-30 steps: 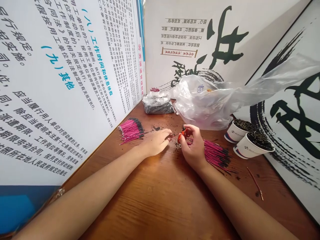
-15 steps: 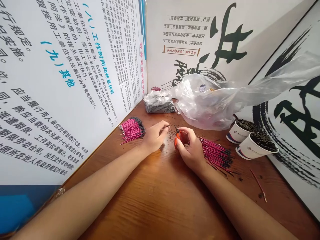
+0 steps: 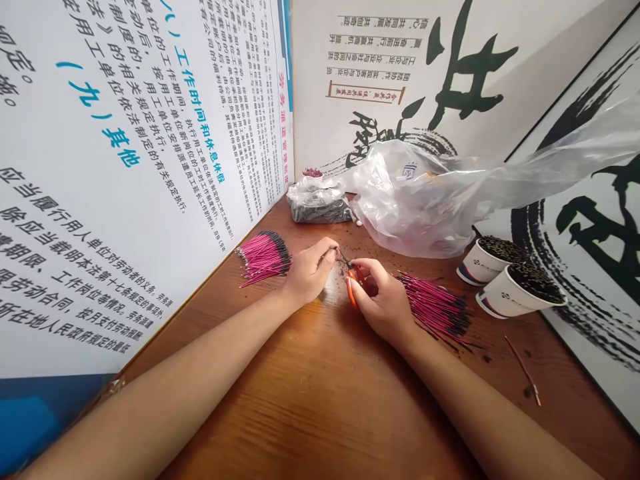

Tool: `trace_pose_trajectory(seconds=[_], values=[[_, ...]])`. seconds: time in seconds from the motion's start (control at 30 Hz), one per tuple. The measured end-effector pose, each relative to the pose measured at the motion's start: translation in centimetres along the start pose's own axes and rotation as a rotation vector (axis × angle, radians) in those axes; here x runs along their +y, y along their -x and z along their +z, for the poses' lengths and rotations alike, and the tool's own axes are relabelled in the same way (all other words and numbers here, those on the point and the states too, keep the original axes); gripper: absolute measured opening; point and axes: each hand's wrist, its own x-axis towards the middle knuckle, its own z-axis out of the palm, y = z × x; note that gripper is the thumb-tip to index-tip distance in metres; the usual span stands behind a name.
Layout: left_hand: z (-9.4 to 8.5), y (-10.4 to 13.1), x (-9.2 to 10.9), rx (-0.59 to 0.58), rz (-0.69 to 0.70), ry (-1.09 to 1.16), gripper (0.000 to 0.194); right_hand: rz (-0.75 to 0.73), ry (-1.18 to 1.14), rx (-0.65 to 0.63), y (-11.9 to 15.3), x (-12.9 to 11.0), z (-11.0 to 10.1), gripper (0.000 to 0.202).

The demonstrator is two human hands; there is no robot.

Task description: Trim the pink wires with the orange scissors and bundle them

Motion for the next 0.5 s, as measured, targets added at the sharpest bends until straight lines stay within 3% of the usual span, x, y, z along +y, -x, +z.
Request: trace_pose_trajectory(seconds=[0.5], values=[[0.08,0.03,-0.19,0.0,0.013,0.02,0.021,0.0,0.02,-0.003,-0.01,0.19,0.01,0.023]])
